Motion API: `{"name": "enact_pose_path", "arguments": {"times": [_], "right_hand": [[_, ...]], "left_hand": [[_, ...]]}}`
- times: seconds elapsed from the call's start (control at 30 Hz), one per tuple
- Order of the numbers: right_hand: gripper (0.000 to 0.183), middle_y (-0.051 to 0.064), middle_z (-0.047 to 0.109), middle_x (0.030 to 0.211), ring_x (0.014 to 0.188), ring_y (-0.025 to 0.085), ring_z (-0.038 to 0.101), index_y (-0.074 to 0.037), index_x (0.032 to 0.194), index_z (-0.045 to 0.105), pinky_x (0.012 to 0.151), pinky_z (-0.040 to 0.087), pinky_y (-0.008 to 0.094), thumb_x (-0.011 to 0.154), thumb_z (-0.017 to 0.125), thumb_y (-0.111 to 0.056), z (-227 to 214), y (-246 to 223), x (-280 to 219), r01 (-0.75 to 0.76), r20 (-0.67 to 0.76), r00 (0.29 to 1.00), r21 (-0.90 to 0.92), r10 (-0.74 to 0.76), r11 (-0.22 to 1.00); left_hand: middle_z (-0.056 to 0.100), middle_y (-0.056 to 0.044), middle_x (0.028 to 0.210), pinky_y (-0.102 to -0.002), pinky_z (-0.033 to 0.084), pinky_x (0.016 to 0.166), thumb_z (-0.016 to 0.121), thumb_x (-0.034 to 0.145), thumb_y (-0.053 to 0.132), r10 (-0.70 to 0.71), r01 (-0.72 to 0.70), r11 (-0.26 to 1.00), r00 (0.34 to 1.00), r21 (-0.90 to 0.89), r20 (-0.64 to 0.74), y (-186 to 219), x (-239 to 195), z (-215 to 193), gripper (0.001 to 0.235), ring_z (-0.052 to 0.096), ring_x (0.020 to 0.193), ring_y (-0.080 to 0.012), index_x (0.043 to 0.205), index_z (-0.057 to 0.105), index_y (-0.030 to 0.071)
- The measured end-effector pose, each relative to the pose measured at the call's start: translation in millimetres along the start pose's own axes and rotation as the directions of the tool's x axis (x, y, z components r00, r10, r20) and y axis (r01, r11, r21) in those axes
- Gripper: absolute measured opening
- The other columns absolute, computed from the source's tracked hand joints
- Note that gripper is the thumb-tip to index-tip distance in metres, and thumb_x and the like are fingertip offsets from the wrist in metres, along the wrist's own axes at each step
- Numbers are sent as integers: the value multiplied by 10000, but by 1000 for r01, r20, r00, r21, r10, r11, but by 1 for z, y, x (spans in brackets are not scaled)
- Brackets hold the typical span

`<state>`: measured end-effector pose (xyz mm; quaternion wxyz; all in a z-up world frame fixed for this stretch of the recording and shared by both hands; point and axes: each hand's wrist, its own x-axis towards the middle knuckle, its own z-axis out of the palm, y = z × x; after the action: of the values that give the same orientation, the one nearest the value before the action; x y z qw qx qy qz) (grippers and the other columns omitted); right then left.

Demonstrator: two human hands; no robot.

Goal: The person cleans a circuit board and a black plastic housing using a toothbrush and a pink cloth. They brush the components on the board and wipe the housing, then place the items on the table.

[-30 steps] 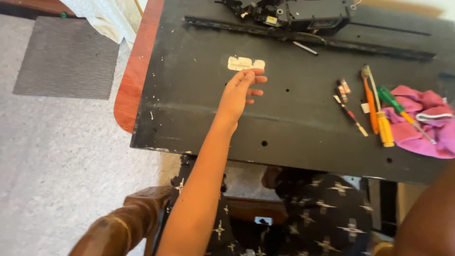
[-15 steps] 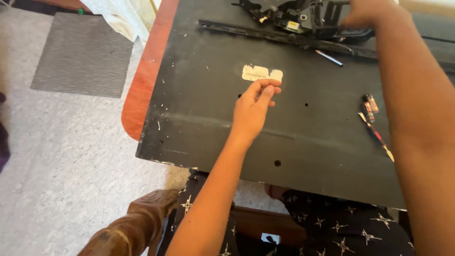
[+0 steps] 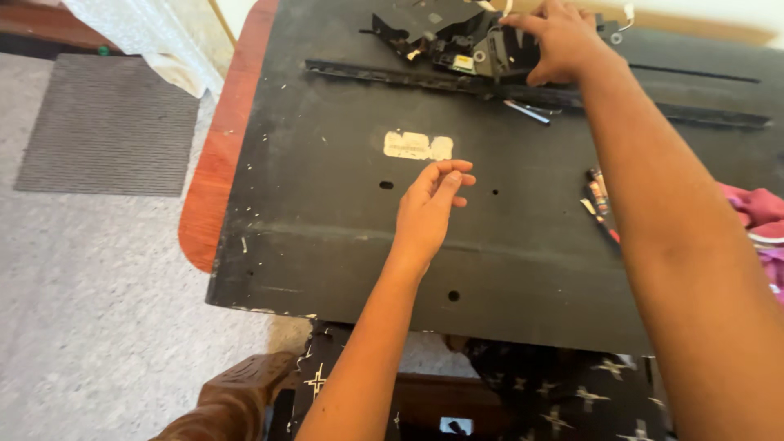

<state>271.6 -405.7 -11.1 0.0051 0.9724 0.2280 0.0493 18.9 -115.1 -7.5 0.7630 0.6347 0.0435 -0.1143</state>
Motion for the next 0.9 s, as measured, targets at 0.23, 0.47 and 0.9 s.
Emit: {"name": "enact_pose_path", "arguments": {"times": [0.23, 0.47, 0.9], "right_hand": [[932, 167, 562, 1320, 1221, 389, 543, -169, 1500, 622, 1032, 443, 519, 608, 891, -209, -50, -31, -37, 130, -295, 952, 142, -83, 981], [688, 132, 555, 1380, 1412, 375, 517, -136, 1354, 649, 1192, 444, 488, 703, 831, -6, -121, -122, -118, 223, -538, 826, 37, -169, 974], [515, 40, 546, 1463, 1479, 355, 452, -294, 1229, 750, 1285, 371, 549, 842, 707, 42, -80, -278, -230, 209, -663, 745, 121, -78, 970]], "left_hand": [[744, 13, 1099, -273, 487, 767, 528, 988, 316, -15, 17, 999, 999, -52, 40, 3, -4, 7, 323, 631, 856, -103, 1213, 690, 151], [725, 7, 1195, -312, 494, 815, 468, 990, 424, -89, 109, 983, 987, -145, 136, 15, -2, -2, 444, 650, 936, -119, 1311, 628, 164], [707, -121, 1186, -322, 573, 847, 717, 944, 527, -78, 376, 816, 824, -439, 561, -1, -6, -16, 713, 689, 1054, -214, 1391, 596, -16]]}}
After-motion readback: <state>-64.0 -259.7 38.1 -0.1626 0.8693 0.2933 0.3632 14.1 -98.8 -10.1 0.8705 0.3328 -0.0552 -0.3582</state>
